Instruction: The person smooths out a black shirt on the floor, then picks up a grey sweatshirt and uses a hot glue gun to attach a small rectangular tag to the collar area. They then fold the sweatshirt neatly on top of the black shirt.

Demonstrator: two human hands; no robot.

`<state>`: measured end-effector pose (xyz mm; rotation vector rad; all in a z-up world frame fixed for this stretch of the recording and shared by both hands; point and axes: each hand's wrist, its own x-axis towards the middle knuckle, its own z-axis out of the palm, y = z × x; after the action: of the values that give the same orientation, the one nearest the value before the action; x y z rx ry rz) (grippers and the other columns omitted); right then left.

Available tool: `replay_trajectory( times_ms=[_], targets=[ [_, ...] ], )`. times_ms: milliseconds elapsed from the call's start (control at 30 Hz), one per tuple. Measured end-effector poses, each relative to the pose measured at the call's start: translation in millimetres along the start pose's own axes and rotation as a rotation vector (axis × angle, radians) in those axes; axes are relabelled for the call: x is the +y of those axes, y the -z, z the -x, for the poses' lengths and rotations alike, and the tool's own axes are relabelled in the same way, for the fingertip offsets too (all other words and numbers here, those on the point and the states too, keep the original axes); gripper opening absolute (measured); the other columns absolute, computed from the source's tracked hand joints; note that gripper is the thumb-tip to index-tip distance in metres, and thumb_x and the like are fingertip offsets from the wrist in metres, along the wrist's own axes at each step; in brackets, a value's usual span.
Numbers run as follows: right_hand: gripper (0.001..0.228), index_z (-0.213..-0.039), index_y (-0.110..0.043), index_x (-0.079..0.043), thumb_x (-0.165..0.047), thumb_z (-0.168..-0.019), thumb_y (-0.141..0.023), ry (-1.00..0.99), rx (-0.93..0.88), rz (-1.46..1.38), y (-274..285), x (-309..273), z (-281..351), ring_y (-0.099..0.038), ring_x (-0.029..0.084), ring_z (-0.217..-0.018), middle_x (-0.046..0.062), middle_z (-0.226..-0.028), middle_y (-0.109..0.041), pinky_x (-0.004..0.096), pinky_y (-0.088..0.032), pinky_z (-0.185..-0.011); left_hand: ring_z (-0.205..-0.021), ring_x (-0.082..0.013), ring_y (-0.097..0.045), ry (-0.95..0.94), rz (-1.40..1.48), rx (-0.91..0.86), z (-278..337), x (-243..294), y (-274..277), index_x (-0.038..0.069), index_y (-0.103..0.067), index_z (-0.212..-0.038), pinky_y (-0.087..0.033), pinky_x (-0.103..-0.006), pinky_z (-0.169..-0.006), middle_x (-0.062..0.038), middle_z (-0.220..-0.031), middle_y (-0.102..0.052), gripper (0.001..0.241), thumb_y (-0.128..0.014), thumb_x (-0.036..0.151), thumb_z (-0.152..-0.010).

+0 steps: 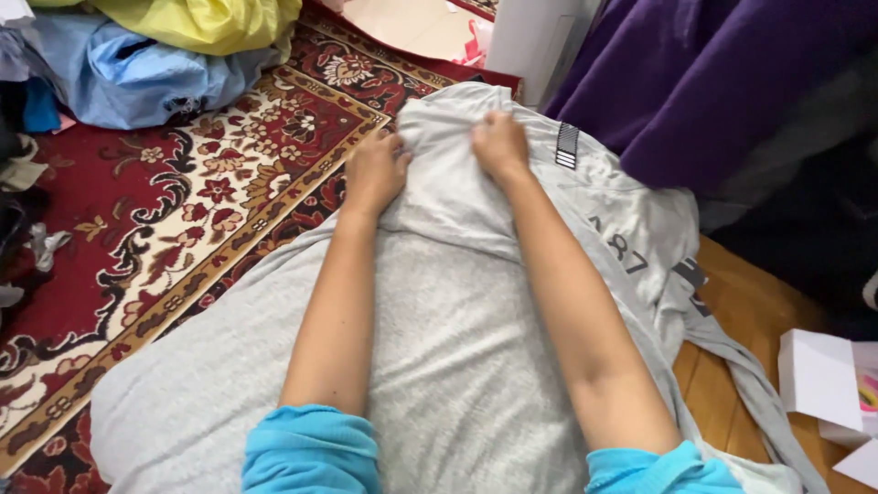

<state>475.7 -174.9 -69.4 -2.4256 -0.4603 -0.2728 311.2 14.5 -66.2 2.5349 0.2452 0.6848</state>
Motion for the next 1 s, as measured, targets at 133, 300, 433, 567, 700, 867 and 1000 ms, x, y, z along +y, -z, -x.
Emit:
replay_trajectory(
  times_ms=[133, 300, 433, 567, 700, 867, 1000],
  targets=[
    [0.024, -0.095, -0.071, -0.014, -0.029, -0.081, -0.059, -0.049, 0.098, 0.152, 21, -7, -5, -0.072, 0.037, -0.103, 0.012, -0.099, -0.072, 0.05, -0.058, -0.087, -0.126, -0.0461, -0.058, -0.152, 0.347, -0.038, 2, 23, 8, 0.013, -0.065, -0.137, -0.049, -0.0586, -0.104, -0.019, -0.133, -0.065, 0.043, -0.054, 0.007, -0.095],
    [0.067, -0.138, -0.059, -0.004, -0.059, -0.099, -0.06, 0.054, -0.093, -0.017, -8, -40, -26, -0.057, 0.043, -0.13, 0.025, -0.132, -0.064, 0.053, -0.045, -0.109, -0.121, -0.0369, -0.064, -0.142, 0.351, -0.228, 3, 32, 16, 0.031, -0.077, -0.118, -0.051, -0.05, -0.105, -0.002, -0.122, -0.075, 0.043, -0.058, 0.004, -0.09],
    [0.088, -0.142, -0.058, -0.005, -0.075, -0.089, -0.062, -0.075, -0.272, -0.059, -35, -36, -33, -0.054, 0.039, -0.135, 0.023, -0.138, -0.063, 0.052, -0.042, -0.115, -0.117, -0.0352, -0.067, -0.128, 0.383, -0.26, 1, 28, 19, 0.025, -0.081, -0.1, -0.052, -0.049, -0.104, -0.005, -0.11, -0.079, 0.038, -0.056, 0.001, -0.085],
    [0.026, -0.094, -0.078, -0.013, -0.036, -0.081, -0.078, -0.1, 0.064, -0.481, -45, -15, -61, -0.066, 0.022, -0.091, 0.005, -0.091, -0.076, 0.039, -0.053, -0.077, -0.11, -0.0329, -0.067, -0.052, 0.433, -0.15, -2, 16, 43, 0.018, -0.073, -0.115, -0.051, -0.0465, -0.098, -0.013, -0.116, -0.073, 0.035, -0.07, 0.005, -0.082],
    [0.05, -0.124, -0.064, -0.015, -0.024, -0.081, -0.088, 0.032, 0.039, -0.746, -35, 11, -79, -0.065, 0.011, -0.101, 0.004, -0.113, -0.067, 0.022, -0.056, -0.089, -0.1, -0.031, -0.071, 0.172, 0.193, 0.082, -4, 0, 47, 0.015, -0.068, -0.118, -0.055, -0.0466, -0.081, -0.012, -0.108, -0.074, 0.027, -0.071, 0.006, -0.093],
    [0.042, -0.125, -0.072, -0.017, -0.036, -0.087, -0.078, 0.15, -0.091, -0.163, 74, 44, 25, -0.066, 0.024, -0.105, 0.008, -0.116, -0.073, 0.04, -0.052, -0.091, -0.105, -0.044, -0.066, -0.005, -0.072, 0.083, -17, -21, -17, 0.016, -0.068, -0.122, -0.054, -0.0568, -0.086, -0.015, -0.12, -0.061, 0.036, -0.062, 0.01, -0.088],
    [0.035, -0.114, -0.076, -0.016, -0.034, -0.086, -0.086, 0.279, 0.035, -0.013, 156, 100, 147, -0.07, 0.031, -0.105, 0.009, -0.108, -0.071, 0.041, -0.057, -0.09, -0.113, -0.0431, -0.067, -0.226, 0.001, -0.219, -9, 54, -23, 0.014, -0.069, -0.12, -0.057, -0.0554, -0.091, -0.015, -0.124, -0.063, 0.031, -0.07, 0.018, -0.089]
  ],
)
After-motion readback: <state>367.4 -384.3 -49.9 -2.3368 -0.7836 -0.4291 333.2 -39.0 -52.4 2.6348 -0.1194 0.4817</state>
